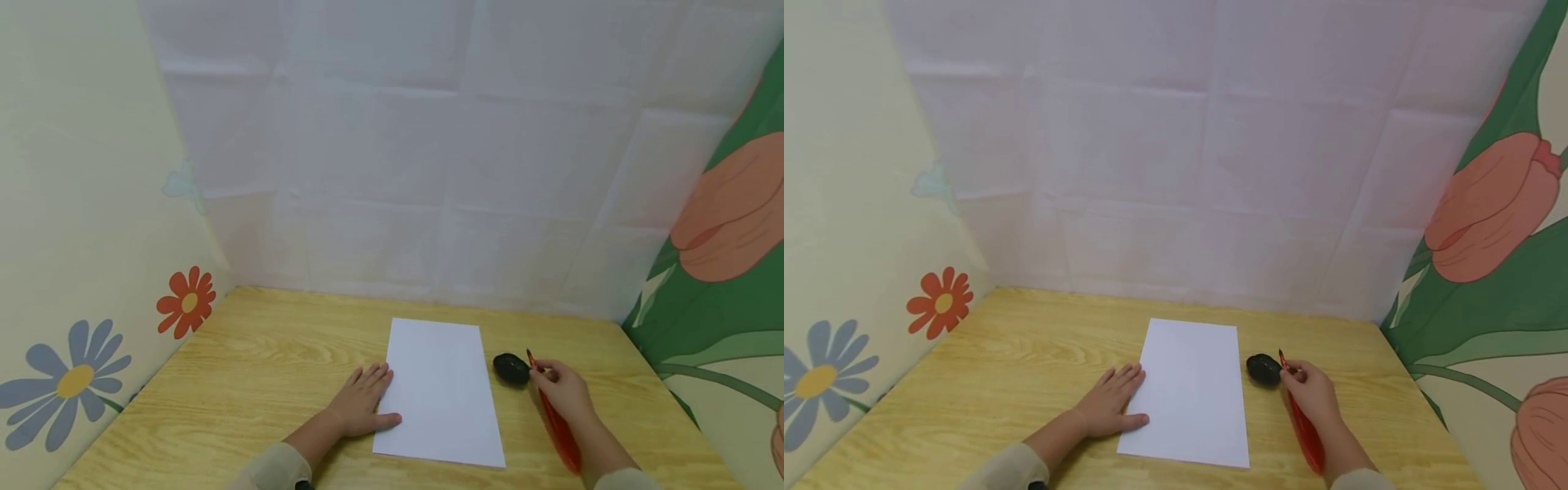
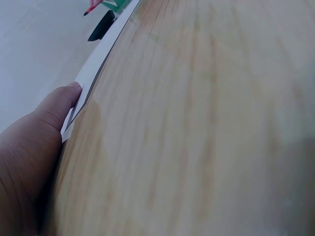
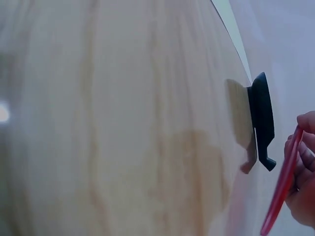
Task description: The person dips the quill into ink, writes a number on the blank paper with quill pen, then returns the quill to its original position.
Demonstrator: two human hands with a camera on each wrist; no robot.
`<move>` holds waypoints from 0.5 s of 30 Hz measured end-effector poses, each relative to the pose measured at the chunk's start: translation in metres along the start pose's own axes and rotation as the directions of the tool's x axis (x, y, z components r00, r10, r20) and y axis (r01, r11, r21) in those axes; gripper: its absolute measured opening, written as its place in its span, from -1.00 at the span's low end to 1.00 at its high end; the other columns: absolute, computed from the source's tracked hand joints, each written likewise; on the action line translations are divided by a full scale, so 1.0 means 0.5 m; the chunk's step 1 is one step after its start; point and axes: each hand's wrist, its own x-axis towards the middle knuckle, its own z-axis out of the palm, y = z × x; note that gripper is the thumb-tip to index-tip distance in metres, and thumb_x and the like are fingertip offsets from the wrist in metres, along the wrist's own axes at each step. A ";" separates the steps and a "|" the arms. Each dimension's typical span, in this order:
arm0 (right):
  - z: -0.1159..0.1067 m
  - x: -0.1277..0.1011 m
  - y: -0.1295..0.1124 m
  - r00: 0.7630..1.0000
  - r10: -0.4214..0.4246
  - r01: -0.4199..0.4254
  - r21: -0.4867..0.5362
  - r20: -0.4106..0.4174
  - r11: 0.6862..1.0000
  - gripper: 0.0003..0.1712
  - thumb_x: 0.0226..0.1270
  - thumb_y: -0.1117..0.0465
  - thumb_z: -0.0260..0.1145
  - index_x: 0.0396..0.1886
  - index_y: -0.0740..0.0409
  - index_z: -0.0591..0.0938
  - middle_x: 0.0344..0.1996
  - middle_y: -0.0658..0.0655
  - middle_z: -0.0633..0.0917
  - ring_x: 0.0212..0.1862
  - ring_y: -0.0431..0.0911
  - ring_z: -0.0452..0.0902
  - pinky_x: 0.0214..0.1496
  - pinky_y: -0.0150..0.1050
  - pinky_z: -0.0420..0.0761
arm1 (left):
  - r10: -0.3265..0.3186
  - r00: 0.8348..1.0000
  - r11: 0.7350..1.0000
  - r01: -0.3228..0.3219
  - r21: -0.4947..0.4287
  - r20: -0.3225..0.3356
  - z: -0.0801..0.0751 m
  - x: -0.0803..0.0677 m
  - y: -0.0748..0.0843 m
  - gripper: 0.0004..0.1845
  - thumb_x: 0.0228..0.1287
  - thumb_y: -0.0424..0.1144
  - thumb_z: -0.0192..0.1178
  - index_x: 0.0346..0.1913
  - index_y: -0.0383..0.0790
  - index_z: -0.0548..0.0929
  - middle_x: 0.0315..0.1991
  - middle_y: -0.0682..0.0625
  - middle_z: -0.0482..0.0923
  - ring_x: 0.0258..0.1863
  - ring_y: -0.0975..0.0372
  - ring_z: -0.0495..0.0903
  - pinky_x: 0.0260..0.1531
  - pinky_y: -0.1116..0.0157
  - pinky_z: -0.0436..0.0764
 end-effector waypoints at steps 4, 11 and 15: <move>0.002 -0.003 -0.009 1.000 -0.014 0.013 0.034 0.009 0.999 -0.55 0.35 0.11 0.30 0.12 0.30 0.60 -0.33 0.15 0.68 -0.39 -0.18 0.45 -0.48 -0.39 0.45 | 0.005 1.000 1.000 -0.005 -0.005 0.004 0.003 0.001 -0.001 -0.03 0.27 0.35 0.04 0.50 -0.31 0.17 0.55 -0.15 0.07 0.56 -0.02 0.02 0.52 -0.09 -0.04; 0.001 -0.005 -0.025 1.000 -0.019 0.017 0.079 0.024 0.997 -0.54 0.37 0.13 0.29 0.18 0.28 0.56 -0.36 0.12 0.69 -0.45 -0.20 0.43 -0.52 -0.38 0.44 | 0.003 1.000 1.000 -0.003 -0.001 0.002 0.007 0.003 -0.002 -0.02 0.27 0.37 0.03 0.51 -0.30 0.16 0.56 -0.14 0.06 0.56 0.00 0.01 0.52 -0.08 -0.03; -0.001 -0.006 -0.034 0.999 -0.031 0.028 0.092 0.028 0.995 -0.50 0.38 0.13 0.29 0.25 0.22 0.50 -0.33 0.16 0.71 -0.45 -0.19 0.44 -0.50 -0.37 0.46 | -0.001 1.000 1.000 0.001 -0.008 -0.001 0.005 0.003 0.000 -0.03 0.27 0.37 0.03 0.50 -0.30 0.17 0.56 -0.14 0.06 0.56 0.00 0.01 0.53 -0.08 -0.04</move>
